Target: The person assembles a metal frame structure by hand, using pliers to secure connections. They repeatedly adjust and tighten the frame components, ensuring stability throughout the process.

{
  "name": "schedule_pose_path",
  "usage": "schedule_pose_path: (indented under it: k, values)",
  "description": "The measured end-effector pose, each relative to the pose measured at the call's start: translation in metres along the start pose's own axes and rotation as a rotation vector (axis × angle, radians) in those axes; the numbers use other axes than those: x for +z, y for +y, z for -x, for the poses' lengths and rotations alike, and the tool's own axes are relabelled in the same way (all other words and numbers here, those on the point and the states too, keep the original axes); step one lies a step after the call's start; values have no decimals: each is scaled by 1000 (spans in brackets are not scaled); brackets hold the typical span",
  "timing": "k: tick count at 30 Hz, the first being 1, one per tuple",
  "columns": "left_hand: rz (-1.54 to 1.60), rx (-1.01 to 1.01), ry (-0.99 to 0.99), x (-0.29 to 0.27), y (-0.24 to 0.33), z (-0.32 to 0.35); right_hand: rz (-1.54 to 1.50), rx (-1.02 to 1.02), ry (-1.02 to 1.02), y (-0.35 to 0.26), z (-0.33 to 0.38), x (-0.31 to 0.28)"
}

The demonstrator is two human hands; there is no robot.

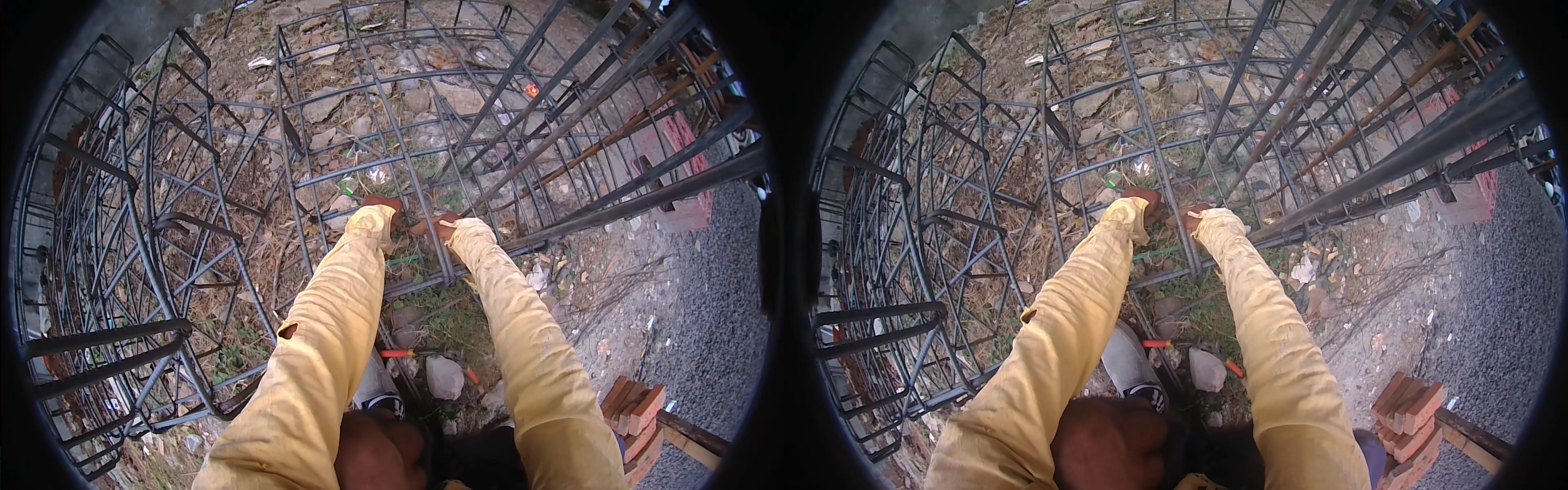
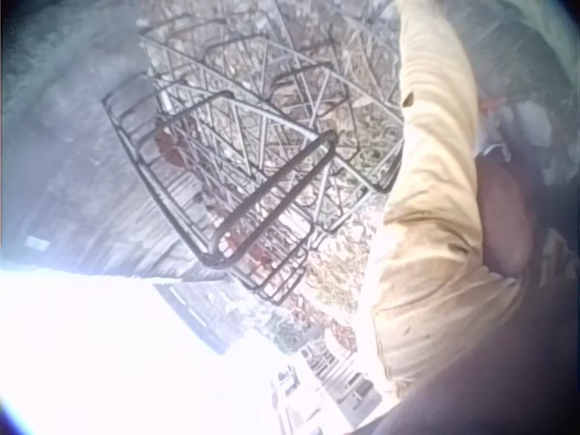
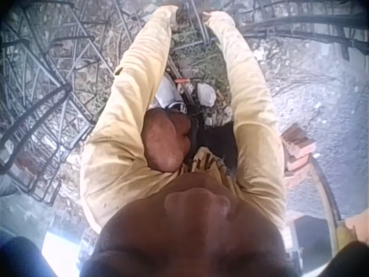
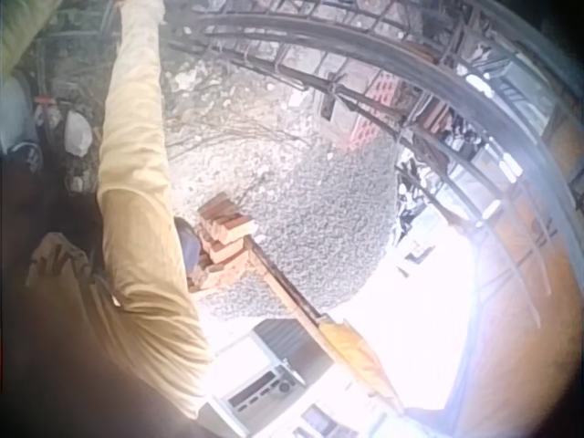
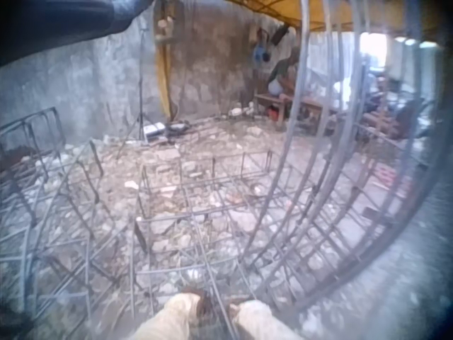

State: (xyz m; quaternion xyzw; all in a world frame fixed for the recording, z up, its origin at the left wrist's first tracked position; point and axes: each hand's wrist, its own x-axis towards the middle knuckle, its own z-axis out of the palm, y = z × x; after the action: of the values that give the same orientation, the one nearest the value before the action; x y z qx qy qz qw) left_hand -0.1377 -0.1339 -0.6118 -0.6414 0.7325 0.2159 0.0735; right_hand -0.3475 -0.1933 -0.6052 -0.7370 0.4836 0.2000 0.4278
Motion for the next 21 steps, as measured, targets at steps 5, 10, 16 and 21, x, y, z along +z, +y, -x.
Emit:
schedule_pose_path:
  k: [5,10,16,21]
  values:
    - [-83,-173,-110,-3,-31,26,-232,90,-323,-95,58,-9]
    - [-81,-197,-42,-1,-10,13,-309,-29,-392,-63,17,9]
    - [-44,-185,-22,0,-15,28,-411,16,-440,-92,46,-2]
    - [401,-291,178,-25,10,28,-409,31,-241,-55,12,-1]
